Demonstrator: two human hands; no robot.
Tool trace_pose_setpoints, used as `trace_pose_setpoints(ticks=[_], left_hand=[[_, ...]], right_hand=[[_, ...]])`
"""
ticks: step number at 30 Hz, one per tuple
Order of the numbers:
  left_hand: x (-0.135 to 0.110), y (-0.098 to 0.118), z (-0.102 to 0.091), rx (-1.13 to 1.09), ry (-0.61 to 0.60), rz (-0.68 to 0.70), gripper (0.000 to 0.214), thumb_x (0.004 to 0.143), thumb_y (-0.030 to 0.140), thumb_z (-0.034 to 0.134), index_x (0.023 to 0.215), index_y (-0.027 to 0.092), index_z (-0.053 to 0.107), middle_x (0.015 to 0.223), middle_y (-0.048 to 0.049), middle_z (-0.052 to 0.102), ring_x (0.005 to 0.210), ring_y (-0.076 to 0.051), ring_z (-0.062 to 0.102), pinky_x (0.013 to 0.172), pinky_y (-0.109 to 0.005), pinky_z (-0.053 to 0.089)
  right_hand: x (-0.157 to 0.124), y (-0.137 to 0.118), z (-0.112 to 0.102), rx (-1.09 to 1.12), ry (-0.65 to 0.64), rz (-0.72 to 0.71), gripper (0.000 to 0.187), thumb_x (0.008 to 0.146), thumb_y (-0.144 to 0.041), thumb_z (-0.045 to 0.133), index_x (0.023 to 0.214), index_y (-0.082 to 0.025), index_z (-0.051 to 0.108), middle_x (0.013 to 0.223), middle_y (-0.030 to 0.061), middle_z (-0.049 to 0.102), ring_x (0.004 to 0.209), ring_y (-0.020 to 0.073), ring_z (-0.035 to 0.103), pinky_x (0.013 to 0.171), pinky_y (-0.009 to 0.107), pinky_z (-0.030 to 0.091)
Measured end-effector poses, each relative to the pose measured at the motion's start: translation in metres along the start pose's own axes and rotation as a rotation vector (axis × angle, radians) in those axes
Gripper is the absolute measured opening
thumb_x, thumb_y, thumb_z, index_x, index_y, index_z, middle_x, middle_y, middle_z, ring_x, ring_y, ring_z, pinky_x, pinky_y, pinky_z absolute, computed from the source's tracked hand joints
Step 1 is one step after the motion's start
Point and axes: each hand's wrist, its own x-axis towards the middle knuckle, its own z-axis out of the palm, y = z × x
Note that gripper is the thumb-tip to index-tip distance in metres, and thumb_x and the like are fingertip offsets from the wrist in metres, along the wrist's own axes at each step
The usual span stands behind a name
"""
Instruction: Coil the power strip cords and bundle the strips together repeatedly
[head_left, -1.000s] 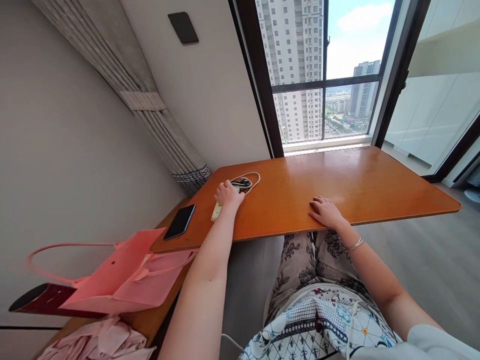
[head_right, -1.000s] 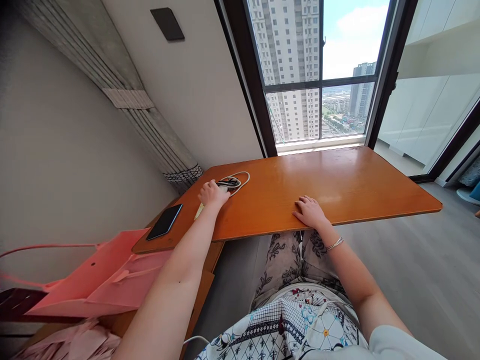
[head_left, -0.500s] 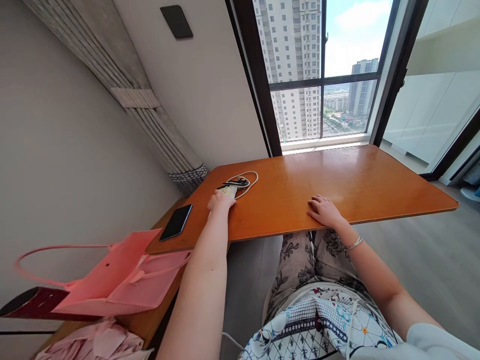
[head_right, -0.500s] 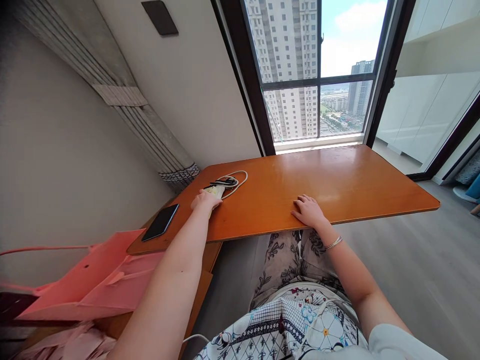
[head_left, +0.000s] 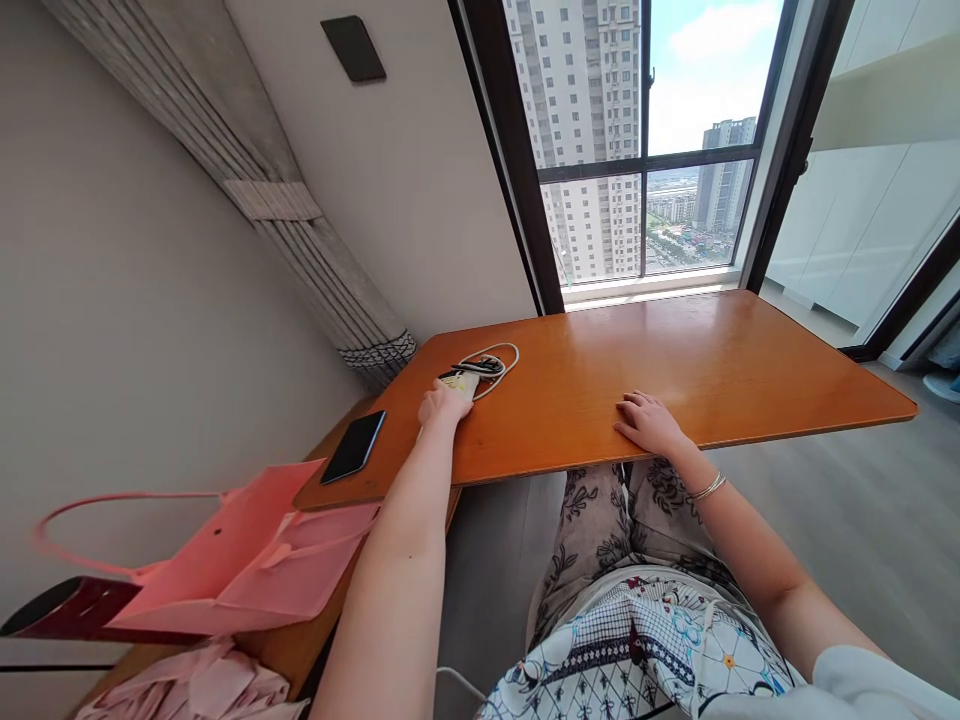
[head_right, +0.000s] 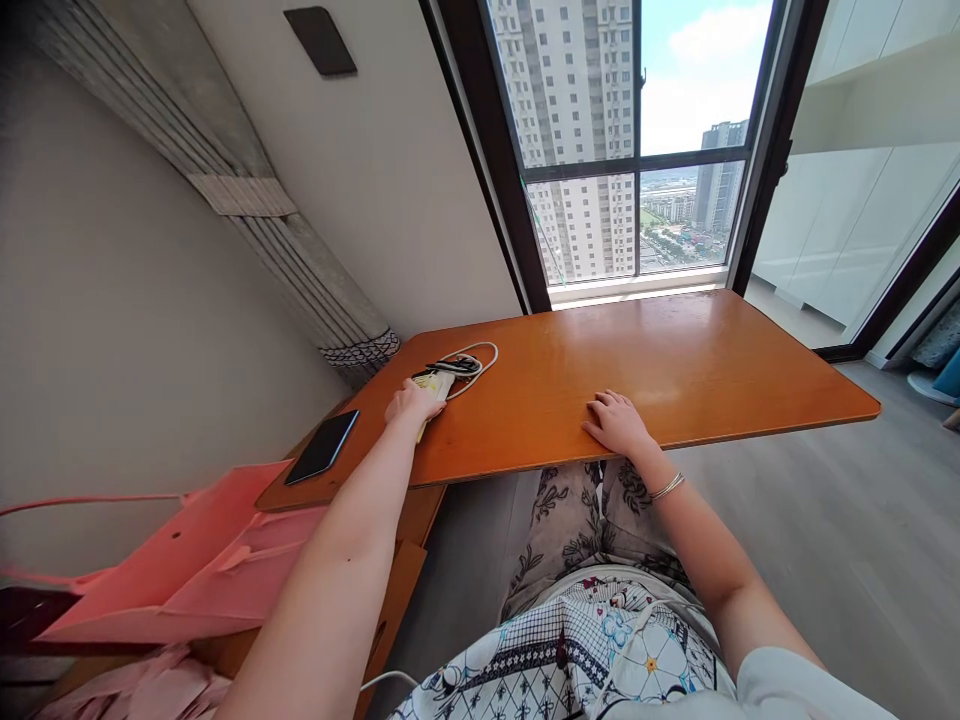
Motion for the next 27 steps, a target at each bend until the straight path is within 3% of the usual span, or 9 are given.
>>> trace_pose_setpoints(ticks=[4,13,16,19,23,27], left_hand=[[-0.013,0.013,-0.002,0.005,-0.062,0.02,0.088,0.071,0.036,0.079,0.144,0.012,0.036,0.139,-0.0262,0.055,0.128,-0.036,0.057,0.098,-0.043,0.05],[-0.053,0.064,0.007,-0.154,-0.104,0.335,0.097,0.073,0.041,0.077,0.152,0.013,0.027,0.147,-0.0228,0.051,0.134,-0.035,0.052,0.104,-0.04,0.046],[-0.071,0.077,0.011,-0.241,-0.111,0.439,0.096,0.073,0.04,0.076,0.152,0.014,0.027,0.147,-0.0205,0.052,0.135,-0.033,0.052,0.106,-0.038,0.044],[-0.093,0.087,0.014,-0.322,-0.107,0.554,0.094,0.074,0.037,0.076,0.152,0.015,0.027,0.147,-0.0181,0.052,0.135,-0.03,0.052,0.108,-0.037,0.043],[-0.123,0.097,0.016,-0.346,-0.08,0.663,0.094,0.074,0.034,0.076,0.153,0.018,0.027,0.144,-0.0172,0.054,0.13,-0.032,0.055,0.106,-0.041,0.045],[-0.143,0.104,0.018,-0.334,-0.029,0.748,0.094,0.076,0.032,0.074,0.155,0.021,0.024,0.141,-0.0162,0.055,0.127,-0.033,0.057,0.104,-0.043,0.047]], right_hand=[[0.0,0.0,-0.001,-0.006,-0.013,0.004,0.047,0.096,-0.042,0.054,0.134,-0.016,0.061,0.147,0.015,0.052,0.142,0.0305,0.041,0.118,0.045,0.031],[0.002,0.007,0.009,0.126,0.047,-0.003,0.047,0.093,-0.042,0.059,0.132,-0.015,0.062,0.145,0.0164,0.054,0.142,0.0325,0.041,0.118,0.049,0.031],[0.009,0.017,0.015,0.393,0.152,0.017,0.049,0.091,-0.045,0.06,0.133,-0.019,0.062,0.142,0.0146,0.057,0.138,0.0304,0.047,0.118,0.049,0.033],[0.02,0.026,0.017,0.824,0.24,0.124,0.049,0.09,-0.05,0.058,0.131,-0.023,0.061,0.138,0.0114,0.061,0.131,0.0267,0.054,0.114,0.047,0.039],[0.036,0.027,0.014,1.42,0.22,0.311,0.044,0.089,-0.058,0.057,0.12,-0.027,0.065,0.133,0.0079,0.065,0.118,0.025,0.065,0.102,0.043,0.05],[0.049,0.019,0.008,1.716,0.224,0.351,0.044,0.085,-0.063,0.062,0.102,-0.023,0.069,0.113,0.0083,0.074,0.105,0.025,0.07,0.093,0.04,0.055]])
